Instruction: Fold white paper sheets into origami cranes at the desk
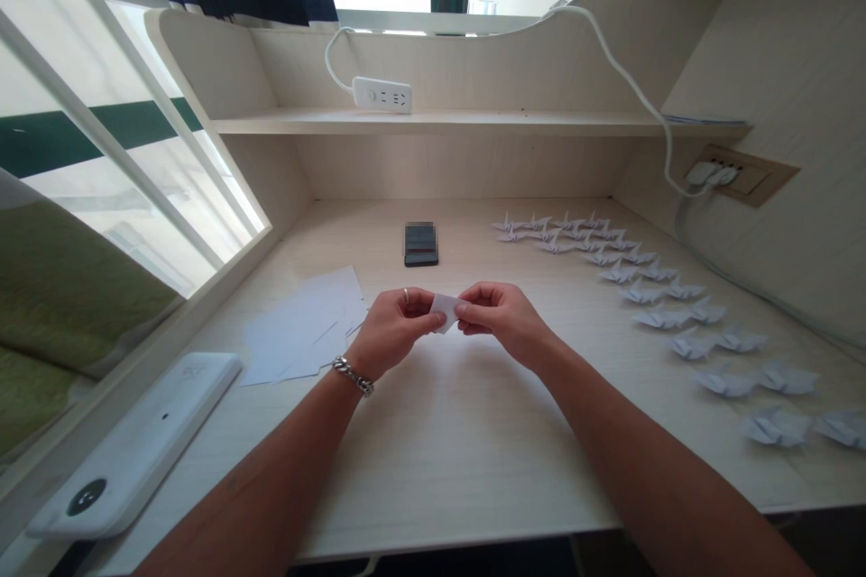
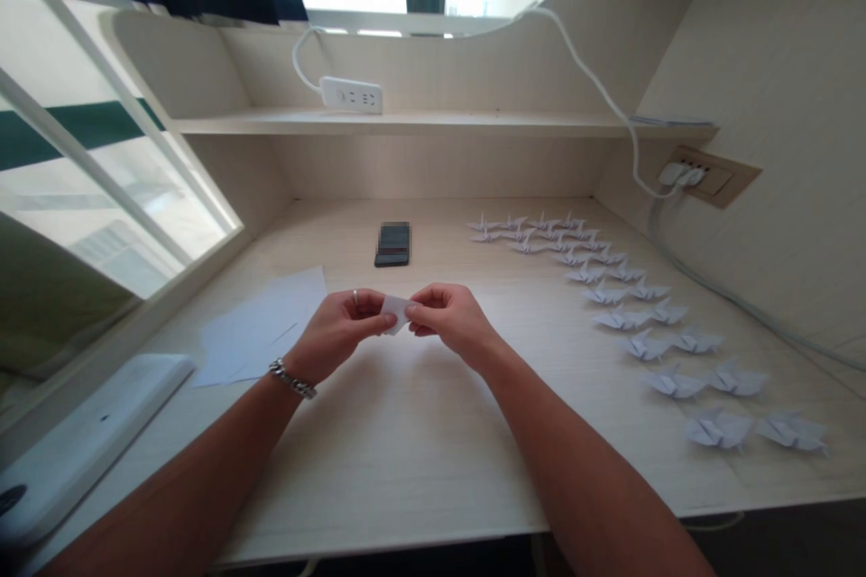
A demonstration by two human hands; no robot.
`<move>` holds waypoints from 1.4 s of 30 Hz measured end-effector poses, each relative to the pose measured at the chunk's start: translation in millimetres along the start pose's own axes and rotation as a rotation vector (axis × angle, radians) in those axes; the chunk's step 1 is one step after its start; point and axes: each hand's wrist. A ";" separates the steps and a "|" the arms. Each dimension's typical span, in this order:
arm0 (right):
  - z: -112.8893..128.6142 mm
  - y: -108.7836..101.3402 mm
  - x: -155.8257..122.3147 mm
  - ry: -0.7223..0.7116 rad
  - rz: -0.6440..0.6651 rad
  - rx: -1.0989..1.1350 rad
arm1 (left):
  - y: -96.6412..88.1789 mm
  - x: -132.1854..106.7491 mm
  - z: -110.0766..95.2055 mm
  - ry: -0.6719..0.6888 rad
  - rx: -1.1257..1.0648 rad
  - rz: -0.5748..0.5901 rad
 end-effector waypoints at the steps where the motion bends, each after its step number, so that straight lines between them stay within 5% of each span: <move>1: -0.1 -0.6 -0.1 -0.003 0.011 -0.009 | -0.1 -0.4 -0.4 0.005 0.009 0.004; 13: -1.7 -0.2 -0.5 0.007 0.021 -0.003 | -0.7 -1.4 0.3 0.023 -0.023 -0.067; 42: 3.4 6.9 -5.0 -0.045 -0.026 0.006 | 5.0 -3.5 -1.7 0.047 -0.068 -0.037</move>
Point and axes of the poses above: each hand's wrist, its own x-axis towards the middle knuckle, its own y-axis out of the palm, z = x × y, and after that the axes turned 6 degrees about -y, right-handed
